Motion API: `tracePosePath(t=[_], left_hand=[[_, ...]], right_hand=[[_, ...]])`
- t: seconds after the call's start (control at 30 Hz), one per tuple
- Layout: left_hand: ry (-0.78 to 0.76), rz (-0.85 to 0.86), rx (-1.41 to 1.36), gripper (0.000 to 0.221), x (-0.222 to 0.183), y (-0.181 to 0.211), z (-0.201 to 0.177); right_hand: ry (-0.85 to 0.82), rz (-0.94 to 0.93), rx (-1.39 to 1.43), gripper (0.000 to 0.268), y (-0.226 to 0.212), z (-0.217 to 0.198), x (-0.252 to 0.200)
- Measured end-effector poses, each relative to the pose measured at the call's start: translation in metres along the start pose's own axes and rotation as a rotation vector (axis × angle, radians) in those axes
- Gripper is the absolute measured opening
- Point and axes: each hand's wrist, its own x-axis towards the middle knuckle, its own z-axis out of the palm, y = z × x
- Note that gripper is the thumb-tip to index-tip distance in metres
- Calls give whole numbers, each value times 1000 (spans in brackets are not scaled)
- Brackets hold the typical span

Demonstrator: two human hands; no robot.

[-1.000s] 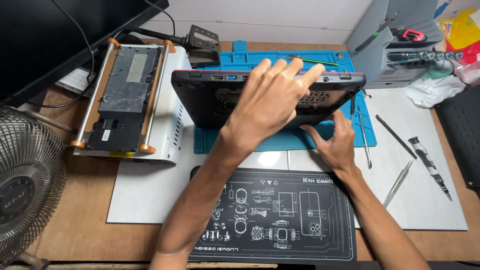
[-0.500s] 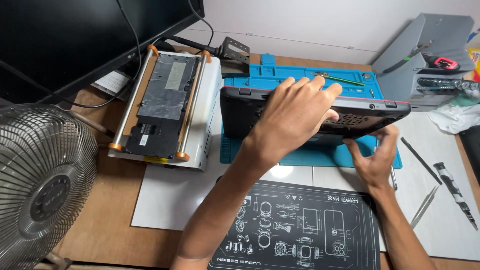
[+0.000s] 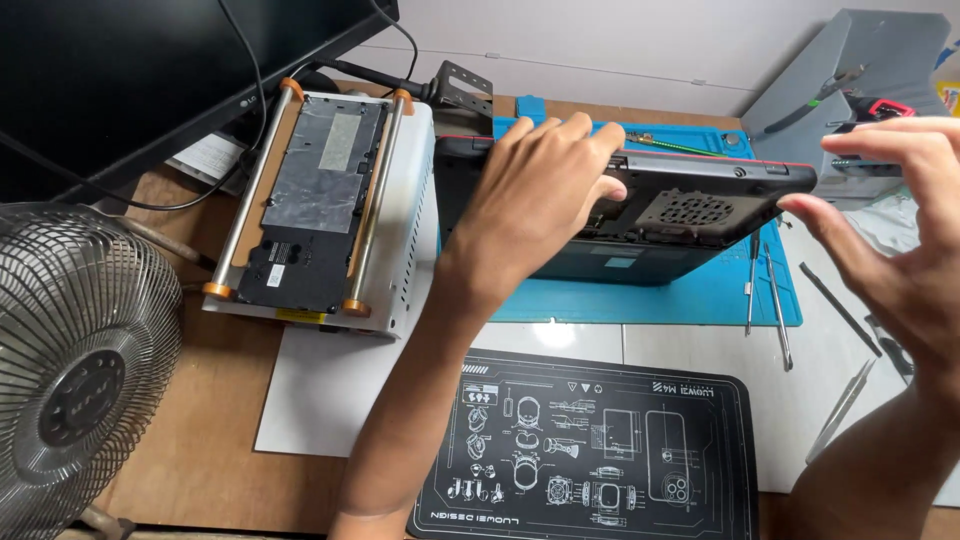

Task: Disassembling a laptop by removing screws and prying off the bottom casing to access internal components.

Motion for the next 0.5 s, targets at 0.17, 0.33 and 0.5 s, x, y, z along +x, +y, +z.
tracePosePath(t=[0.17,0.33,0.5], left_hand=[[7,12,29,23,1,-5,-1],[0,-13,60,23,1,-5,1],[7,4,114,25,2,-7,3]], right_hand=[[-22,26,-13,36,15,10,3],[-73,37,-200,33,10,16,9],[-14,32,-89,28,7,24,14]])
